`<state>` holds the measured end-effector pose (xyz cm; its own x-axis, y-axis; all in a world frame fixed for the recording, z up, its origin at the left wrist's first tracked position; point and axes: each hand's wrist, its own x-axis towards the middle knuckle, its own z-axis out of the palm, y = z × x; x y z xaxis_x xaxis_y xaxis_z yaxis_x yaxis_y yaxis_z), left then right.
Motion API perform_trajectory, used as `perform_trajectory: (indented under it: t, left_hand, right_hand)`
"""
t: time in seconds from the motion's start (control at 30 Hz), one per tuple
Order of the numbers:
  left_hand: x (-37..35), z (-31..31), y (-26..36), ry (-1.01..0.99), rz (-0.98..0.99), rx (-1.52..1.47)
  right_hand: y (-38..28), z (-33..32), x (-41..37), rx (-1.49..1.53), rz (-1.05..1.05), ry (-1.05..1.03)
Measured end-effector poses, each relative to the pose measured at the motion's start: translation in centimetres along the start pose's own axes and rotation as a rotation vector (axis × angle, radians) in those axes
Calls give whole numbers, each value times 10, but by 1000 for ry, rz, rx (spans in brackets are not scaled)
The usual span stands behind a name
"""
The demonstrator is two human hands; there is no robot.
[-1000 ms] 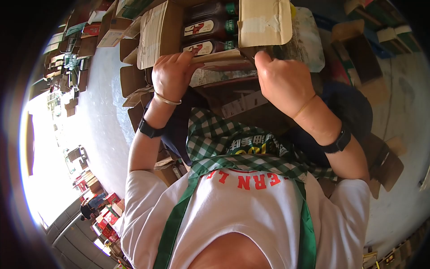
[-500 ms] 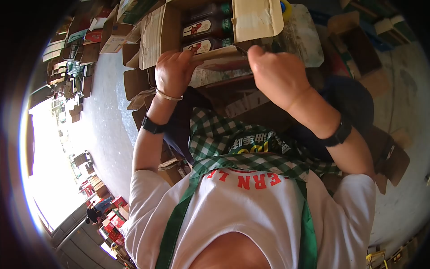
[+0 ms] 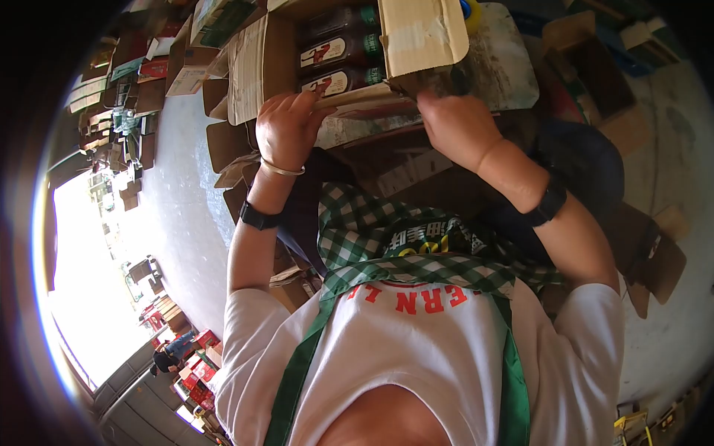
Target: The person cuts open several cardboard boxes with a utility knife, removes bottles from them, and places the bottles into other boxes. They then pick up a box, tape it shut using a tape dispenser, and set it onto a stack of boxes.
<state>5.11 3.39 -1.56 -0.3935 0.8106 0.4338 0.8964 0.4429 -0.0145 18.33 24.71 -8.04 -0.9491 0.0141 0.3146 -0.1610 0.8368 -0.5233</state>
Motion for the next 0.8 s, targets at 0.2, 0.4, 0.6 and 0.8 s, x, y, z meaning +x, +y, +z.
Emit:
perform_trajectory:
  t: [0.2,0.4,0.6,0.8]
  left_hand:
    - [-7,3,-1,-23,-37,31]
    - [-10,3,3,-3,-62,60]
    - [-10,-14,9,-89,-146,8]
    - [1,-48,-42,305,-419,91]
  right_hand:
    - [15,17,-18,-6,65,-56]
    - [28,-23,-47,-102,93,-77]
    - [115,-88,14,-428,408,-377]
    - [164,1,37,-470,453,-500]
